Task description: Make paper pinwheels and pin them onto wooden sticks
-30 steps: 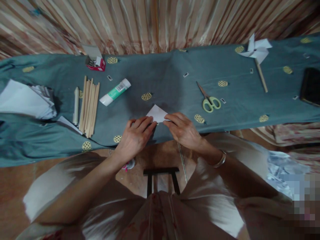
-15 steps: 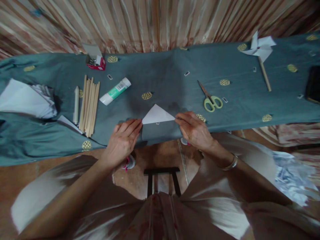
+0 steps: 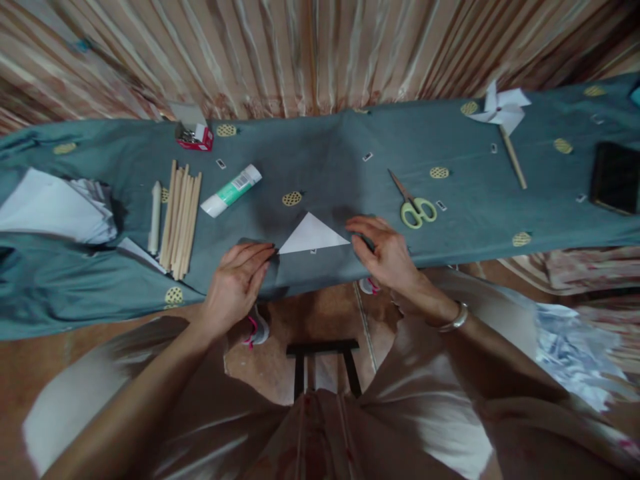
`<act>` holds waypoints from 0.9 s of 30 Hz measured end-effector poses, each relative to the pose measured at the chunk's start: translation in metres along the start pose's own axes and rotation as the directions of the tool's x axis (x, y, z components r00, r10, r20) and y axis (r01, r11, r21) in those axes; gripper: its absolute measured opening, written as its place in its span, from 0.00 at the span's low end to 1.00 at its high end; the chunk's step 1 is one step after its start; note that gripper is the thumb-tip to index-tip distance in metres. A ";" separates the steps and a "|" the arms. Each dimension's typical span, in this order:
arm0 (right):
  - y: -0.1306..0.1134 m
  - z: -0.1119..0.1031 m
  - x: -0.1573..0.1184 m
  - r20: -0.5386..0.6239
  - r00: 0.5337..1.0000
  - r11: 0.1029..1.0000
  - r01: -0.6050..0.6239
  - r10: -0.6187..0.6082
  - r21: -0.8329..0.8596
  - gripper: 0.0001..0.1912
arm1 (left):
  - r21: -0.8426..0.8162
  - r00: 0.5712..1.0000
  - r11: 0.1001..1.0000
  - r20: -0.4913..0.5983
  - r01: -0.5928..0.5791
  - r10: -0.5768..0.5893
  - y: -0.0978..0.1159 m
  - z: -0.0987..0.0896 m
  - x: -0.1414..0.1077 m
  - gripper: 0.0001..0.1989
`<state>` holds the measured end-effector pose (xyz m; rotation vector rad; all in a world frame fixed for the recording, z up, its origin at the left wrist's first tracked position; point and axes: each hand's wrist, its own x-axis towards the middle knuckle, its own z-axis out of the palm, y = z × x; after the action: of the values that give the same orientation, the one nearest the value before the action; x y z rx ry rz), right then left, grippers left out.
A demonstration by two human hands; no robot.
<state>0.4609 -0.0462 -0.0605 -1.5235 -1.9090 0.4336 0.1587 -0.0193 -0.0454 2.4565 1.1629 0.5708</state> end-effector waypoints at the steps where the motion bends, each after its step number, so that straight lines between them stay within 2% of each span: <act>1: -0.002 0.002 0.002 0.011 1.000 1.000 -0.015 0.015 0.017 0.12 | -0.028 1.000 1.000 -0.014 0.012 -0.013 0.000 0.001 0.003 0.17; 5: -0.008 0.014 0.010 0.049 0.997 0.995 -0.067 0.063 0.080 0.09 | -0.117 0.996 0.990 -0.044 0.072 -0.078 0.003 0.005 0.016 0.19; 11: -0.019 0.019 0.019 0.083 0.992 0.965 -0.116 0.099 0.236 0.04 | -0.252 0.968 0.936 0.021 0.246 -0.249 0.009 0.001 0.032 0.24; 15: -0.027 0.017 0.027 0.044 0.998 0.956 -0.056 0.045 0.287 0.05 | -0.445 0.918 0.813 0.050 0.374 -0.394 0.011 -0.001 0.041 0.28; 19: -0.032 0.013 0.035 -0.024 1.000 0.959 0.020 -0.014 0.283 0.05 | -0.614 0.880 0.663 0.117 0.428 -0.460 0.011 -0.001 0.052 0.31; 24: -0.036 0.010 0.040 -0.135 0.986 0.978 0.125 -0.103 0.167 0.06 | -0.672 0.827 0.519 0.266 0.527 -0.495 0.016 0.001 0.062 0.28; 27: -0.035 0.004 0.040 -0.151 0.981 0.989 0.135 -0.125 0.057 0.08 | -0.703 0.800 0.453 0.283 0.548 -0.529 0.018 0.004 0.065 0.27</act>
<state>0.4284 -0.0167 -0.0306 -1.3408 -1.8475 0.3151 0.2101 0.0208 -0.0267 1.2550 1.2576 0.6452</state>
